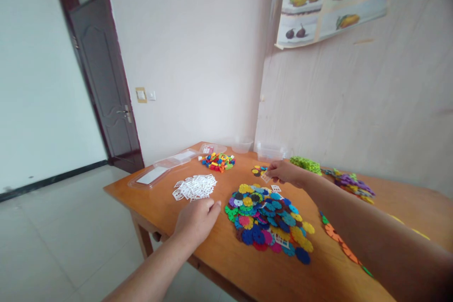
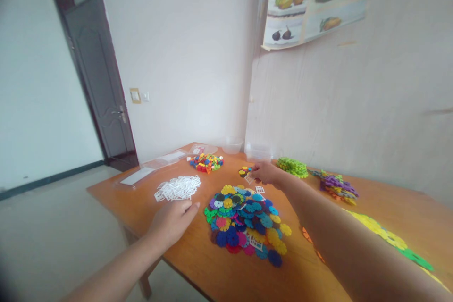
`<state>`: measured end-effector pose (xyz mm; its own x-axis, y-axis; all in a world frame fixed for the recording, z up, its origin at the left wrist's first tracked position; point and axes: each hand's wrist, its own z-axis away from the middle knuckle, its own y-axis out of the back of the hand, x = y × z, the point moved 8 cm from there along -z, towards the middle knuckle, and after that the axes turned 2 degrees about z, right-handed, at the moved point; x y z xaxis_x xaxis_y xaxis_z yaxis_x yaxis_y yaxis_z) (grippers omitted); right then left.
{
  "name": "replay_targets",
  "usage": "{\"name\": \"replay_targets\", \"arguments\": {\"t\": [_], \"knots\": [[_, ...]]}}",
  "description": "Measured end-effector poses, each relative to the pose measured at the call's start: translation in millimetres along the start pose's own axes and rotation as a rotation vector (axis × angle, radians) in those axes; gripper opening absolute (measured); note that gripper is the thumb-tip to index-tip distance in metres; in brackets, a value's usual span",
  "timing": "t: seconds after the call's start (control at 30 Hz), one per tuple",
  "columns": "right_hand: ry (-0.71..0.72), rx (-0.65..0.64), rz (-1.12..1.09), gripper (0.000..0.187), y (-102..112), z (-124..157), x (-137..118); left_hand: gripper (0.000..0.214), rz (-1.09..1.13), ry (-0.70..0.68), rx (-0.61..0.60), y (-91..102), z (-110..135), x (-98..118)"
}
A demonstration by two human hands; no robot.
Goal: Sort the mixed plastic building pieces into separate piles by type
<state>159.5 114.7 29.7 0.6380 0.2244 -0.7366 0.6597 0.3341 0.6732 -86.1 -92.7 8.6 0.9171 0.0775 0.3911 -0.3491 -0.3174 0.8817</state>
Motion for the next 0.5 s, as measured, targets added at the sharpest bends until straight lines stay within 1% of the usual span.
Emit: {"name": "replay_targets", "arguments": {"t": [0.07,0.13,0.3,0.5], "knots": [[0.010,0.012,-0.026,0.010,-10,-5,-13,0.048,0.033,0.010,0.013,-0.1,-1,-2],[0.019,0.001,-0.044,0.009,-27,-10,-29,0.049,0.064,0.028,0.023,-1.2,-1,-6],[0.036,-0.066,-0.085,0.009,-77,-19,-71,0.048,0.128,0.048,0.019,-3.1,-1,-9],[0.056,-0.159,-0.165,0.013,-131,-26,-116,0.048,0.161,0.026,0.033,1.0,1,-7]]}}
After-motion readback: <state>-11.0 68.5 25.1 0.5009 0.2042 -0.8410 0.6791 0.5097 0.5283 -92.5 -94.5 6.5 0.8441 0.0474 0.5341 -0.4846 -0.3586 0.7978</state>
